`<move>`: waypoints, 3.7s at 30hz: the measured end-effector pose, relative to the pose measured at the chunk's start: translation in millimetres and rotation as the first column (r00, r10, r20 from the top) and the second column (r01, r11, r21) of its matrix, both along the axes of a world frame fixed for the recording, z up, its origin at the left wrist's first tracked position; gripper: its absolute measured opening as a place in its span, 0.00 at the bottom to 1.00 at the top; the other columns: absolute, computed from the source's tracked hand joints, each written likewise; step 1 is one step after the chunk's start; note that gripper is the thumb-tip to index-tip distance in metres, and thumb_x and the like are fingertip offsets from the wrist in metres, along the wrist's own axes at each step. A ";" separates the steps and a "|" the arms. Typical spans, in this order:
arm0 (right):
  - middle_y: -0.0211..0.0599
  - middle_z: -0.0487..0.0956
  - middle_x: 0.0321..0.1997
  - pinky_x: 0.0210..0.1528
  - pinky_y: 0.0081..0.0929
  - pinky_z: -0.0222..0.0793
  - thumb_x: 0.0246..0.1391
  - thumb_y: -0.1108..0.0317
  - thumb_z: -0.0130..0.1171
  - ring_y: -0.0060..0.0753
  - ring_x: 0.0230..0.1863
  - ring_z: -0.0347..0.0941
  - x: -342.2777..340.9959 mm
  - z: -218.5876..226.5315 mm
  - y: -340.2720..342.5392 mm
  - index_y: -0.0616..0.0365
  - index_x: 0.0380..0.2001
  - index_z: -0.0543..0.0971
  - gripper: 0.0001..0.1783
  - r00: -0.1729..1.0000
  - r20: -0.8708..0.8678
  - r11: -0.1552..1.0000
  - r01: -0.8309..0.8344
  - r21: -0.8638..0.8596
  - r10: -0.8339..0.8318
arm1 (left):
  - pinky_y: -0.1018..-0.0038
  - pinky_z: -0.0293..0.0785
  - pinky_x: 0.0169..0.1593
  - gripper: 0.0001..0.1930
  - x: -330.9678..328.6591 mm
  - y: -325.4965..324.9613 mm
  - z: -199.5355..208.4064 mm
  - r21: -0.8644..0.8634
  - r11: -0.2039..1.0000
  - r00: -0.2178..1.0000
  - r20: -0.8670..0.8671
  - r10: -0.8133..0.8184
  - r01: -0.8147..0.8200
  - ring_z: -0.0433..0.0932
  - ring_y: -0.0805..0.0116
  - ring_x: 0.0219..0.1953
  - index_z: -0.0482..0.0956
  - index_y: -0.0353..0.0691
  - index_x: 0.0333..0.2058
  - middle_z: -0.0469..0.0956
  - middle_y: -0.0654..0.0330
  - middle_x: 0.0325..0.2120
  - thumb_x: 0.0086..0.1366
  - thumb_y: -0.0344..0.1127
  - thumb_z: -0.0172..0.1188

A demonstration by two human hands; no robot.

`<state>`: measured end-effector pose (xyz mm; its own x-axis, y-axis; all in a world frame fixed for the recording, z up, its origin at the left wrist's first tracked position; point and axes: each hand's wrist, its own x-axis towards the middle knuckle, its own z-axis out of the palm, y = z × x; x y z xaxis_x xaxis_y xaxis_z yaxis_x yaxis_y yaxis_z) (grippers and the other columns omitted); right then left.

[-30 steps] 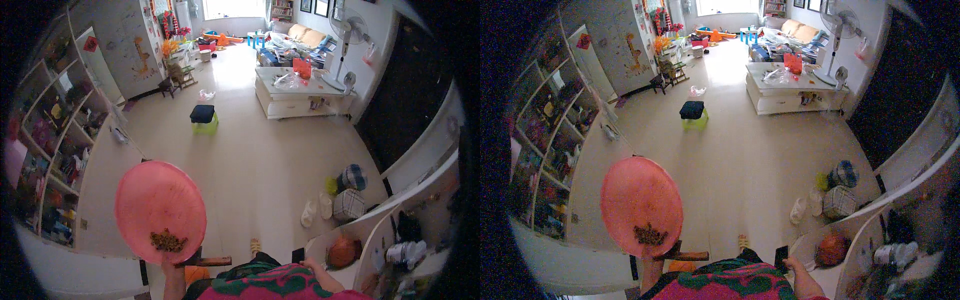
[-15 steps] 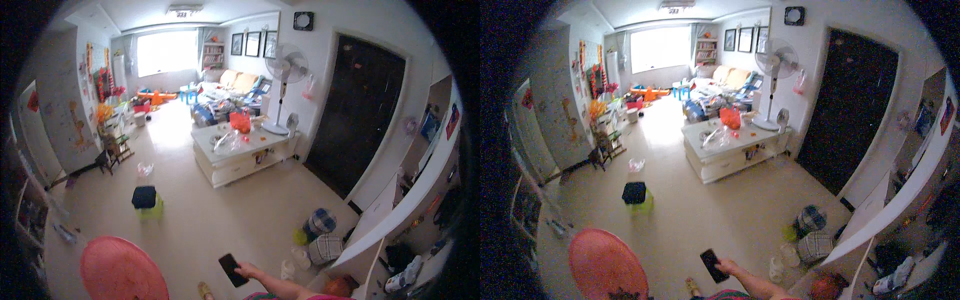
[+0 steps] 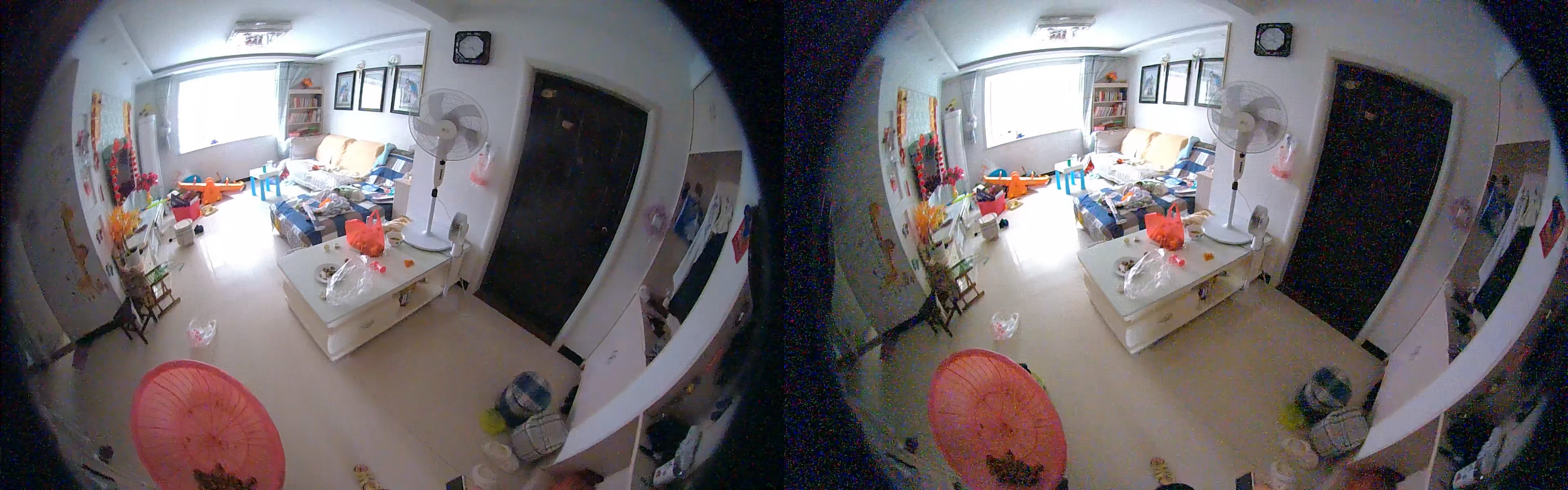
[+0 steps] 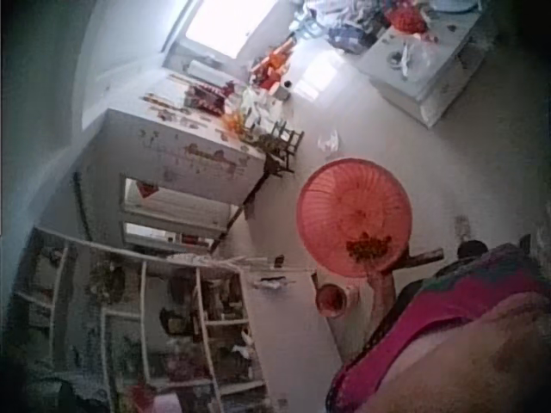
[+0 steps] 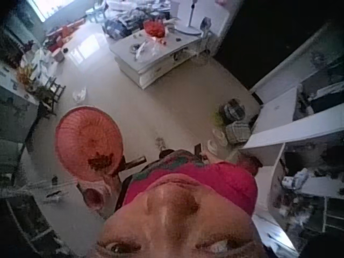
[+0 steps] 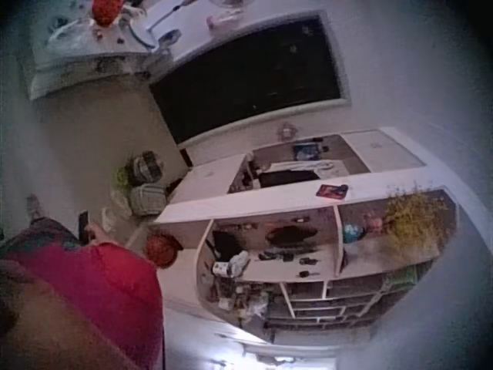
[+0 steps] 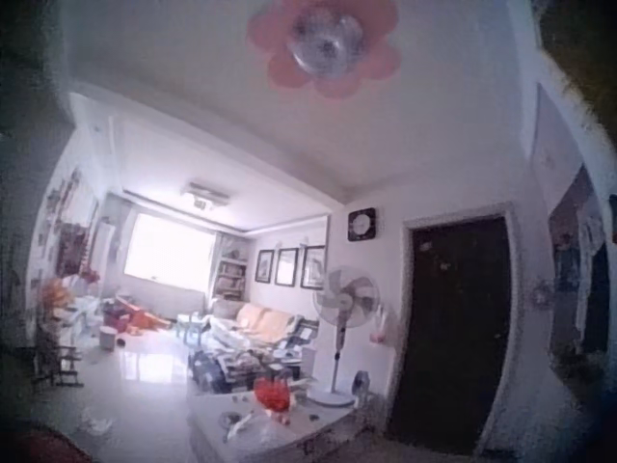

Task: The person sits with a metal tray on their lap and uses a cleaver to slice small round fruits on a wooden cutting board. The person then transfers the cut pieces into a pink colander, carries it to the kitchen, and places it in the sink.

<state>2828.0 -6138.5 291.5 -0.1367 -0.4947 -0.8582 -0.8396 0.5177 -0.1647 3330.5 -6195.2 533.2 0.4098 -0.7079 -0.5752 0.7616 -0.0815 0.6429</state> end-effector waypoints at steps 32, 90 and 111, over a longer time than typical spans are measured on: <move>0.30 0.74 0.25 0.24 0.30 0.67 0.56 0.67 0.52 0.29 0.23 0.69 351.9 41.4 -630.7 0.54 0.32 0.73 0.04 0.277 0.733 0.599 0.771 0.216 -0.621 | 0.61 0.57 0.63 0.31 218.0 -236.6 -35.1 0.129 0.889 0.896 -0.002 0.444 -0.440 0.61 0.59 0.59 0.57 0.42 0.60 0.62 0.56 0.57 0.64 0.53 0.50; 0.40 0.77 0.30 0.24 0.31 0.72 0.55 0.52 0.51 0.35 0.24 0.74 731.4 163.8 -508.8 0.59 0.46 0.70 0.23 0.491 0.811 0.600 -0.767 0.229 0.318 | 0.70 0.69 0.40 0.28 185.9 -221.4 -184.7 0.354 0.071 0.077 0.003 0.997 -0.933 0.72 0.69 0.40 0.76 0.33 0.43 0.75 0.57 0.41 0.56 0.55 0.59; 0.38 0.78 0.35 0.23 0.25 0.71 0.56 0.75 0.46 0.28 0.23 0.73 1113.0 -57.3 -246.6 0.48 0.64 0.51 0.33 -0.164 0.572 0.281 -0.742 -0.609 0.804 | 0.75 0.71 0.47 0.18 192.5 -146.8 -290.7 0.582 -0.329 -0.341 0.093 0.936 -0.744 0.74 0.67 0.41 0.76 0.31 0.45 0.76 0.54 0.42 0.57 0.16 0.46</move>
